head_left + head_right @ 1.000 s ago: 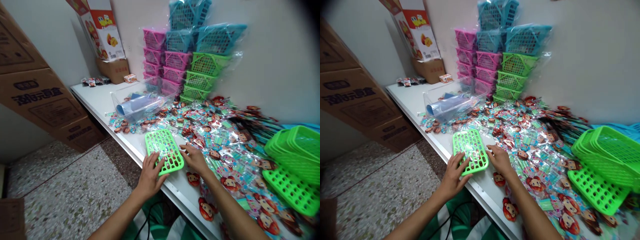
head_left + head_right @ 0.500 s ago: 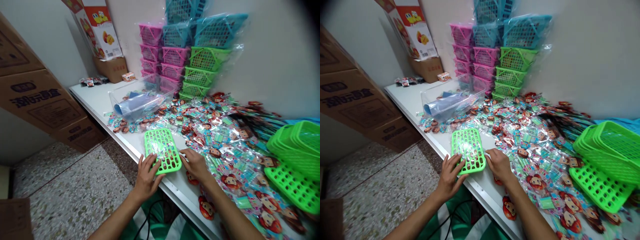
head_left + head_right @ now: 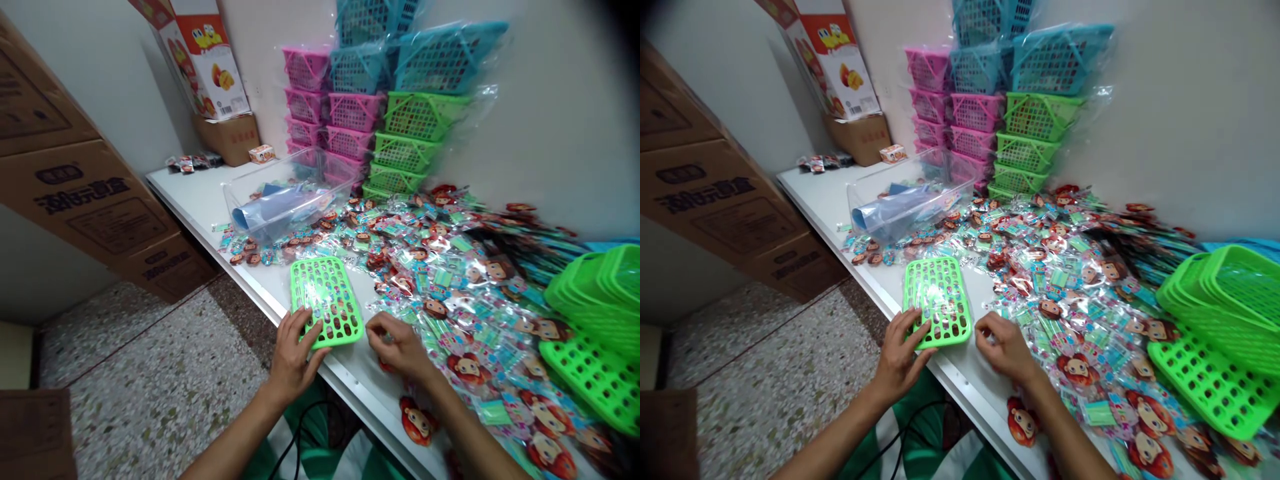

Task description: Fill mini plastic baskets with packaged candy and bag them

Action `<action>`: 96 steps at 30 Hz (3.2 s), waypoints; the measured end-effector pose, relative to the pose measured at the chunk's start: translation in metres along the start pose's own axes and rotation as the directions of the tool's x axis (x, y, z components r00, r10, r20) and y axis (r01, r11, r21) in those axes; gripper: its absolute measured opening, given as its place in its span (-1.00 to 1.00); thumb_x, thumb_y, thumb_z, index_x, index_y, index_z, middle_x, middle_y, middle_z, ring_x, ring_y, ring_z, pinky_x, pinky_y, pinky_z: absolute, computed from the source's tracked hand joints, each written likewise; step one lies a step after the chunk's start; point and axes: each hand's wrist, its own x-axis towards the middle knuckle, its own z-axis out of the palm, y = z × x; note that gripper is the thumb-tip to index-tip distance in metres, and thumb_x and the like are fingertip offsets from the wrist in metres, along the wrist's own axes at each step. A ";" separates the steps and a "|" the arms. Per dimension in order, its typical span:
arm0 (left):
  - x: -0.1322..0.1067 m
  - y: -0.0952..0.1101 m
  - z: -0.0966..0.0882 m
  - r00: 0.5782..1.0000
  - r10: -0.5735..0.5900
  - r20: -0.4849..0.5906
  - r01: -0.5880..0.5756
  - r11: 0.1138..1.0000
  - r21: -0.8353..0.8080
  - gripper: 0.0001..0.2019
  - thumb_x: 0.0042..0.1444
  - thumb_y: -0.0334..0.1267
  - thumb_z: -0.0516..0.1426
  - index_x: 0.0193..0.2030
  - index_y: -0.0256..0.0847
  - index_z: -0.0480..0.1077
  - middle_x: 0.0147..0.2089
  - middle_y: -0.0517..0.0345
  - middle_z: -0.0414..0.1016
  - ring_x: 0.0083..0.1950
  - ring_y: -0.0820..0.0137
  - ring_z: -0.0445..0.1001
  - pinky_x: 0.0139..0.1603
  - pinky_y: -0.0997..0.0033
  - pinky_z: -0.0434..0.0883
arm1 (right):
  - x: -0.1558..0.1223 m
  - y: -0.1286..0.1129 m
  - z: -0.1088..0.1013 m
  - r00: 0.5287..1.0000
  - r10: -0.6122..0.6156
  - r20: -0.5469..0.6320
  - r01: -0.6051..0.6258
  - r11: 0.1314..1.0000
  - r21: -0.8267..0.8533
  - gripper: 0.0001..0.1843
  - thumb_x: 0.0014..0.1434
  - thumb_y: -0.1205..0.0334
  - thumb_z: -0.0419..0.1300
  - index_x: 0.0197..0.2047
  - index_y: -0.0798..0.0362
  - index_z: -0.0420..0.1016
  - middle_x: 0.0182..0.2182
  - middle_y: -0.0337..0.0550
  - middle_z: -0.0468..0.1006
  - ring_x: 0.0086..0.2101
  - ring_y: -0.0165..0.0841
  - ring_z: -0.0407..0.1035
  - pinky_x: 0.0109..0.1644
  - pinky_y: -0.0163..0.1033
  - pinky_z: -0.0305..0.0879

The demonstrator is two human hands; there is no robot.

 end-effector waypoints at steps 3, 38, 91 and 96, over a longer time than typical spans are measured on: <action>-0.004 0.004 0.002 0.996 -0.024 -0.088 0.018 0.998 -0.067 -0.51 0.03 -0.32 0.22 0.13 -0.07 0.25 0.14 -0.04 0.27 0.23 0.15 0.20 0.23 -0.07 0.18 | -0.009 -0.018 -0.003 0.997 -0.016 -0.069 0.011 0.997 -0.072 -0.92 0.18 0.30 0.08 -0.31 0.01 0.39 -0.41 -0.19 0.46 -0.39 -0.37 0.35 -0.29 -0.26 0.28; -0.006 -0.039 0.021 0.801 -0.552 -0.231 0.473 0.821 -0.320 -0.82 0.16 -0.22 0.08 -0.13 -0.21 0.37 -0.30 0.14 0.45 -0.27 0.40 0.47 -0.22 0.37 0.42 | 0.086 -0.082 0.050 0.906 -0.353 0.233 0.416 0.647 -0.639 -0.87 0.21 0.32 0.07 -0.34 0.05 0.42 -0.44 -0.09 0.44 -0.34 -0.24 0.21 -0.27 -0.14 -0.01; -0.037 -0.055 0.030 0.846 -0.426 -0.321 0.371 0.902 -0.220 -0.77 0.20 -0.35 -0.03 0.00 -0.25 0.19 -0.17 0.02 0.43 -0.14 0.37 0.47 -0.14 0.34 0.44 | 0.038 -0.083 0.037 0.884 -0.302 0.356 0.423 0.842 -0.336 -0.38 0.16 -0.04 0.13 0.21 0.06 0.22 0.11 0.05 0.30 0.04 -0.12 0.18 0.09 -0.03 0.10; -0.029 -0.052 0.029 0.858 -0.405 -0.317 0.352 0.912 -0.211 -0.77 0.21 -0.32 0.01 0.01 -0.23 0.22 -0.23 0.07 0.44 -0.18 0.39 0.48 -0.15 0.36 0.45 | 0.023 -0.059 0.037 0.903 -0.256 0.346 0.395 0.813 -0.429 -0.44 0.19 0.23 0.11 0.25 0.05 0.17 0.16 0.03 0.27 0.09 -0.10 0.14 0.12 0.02 0.12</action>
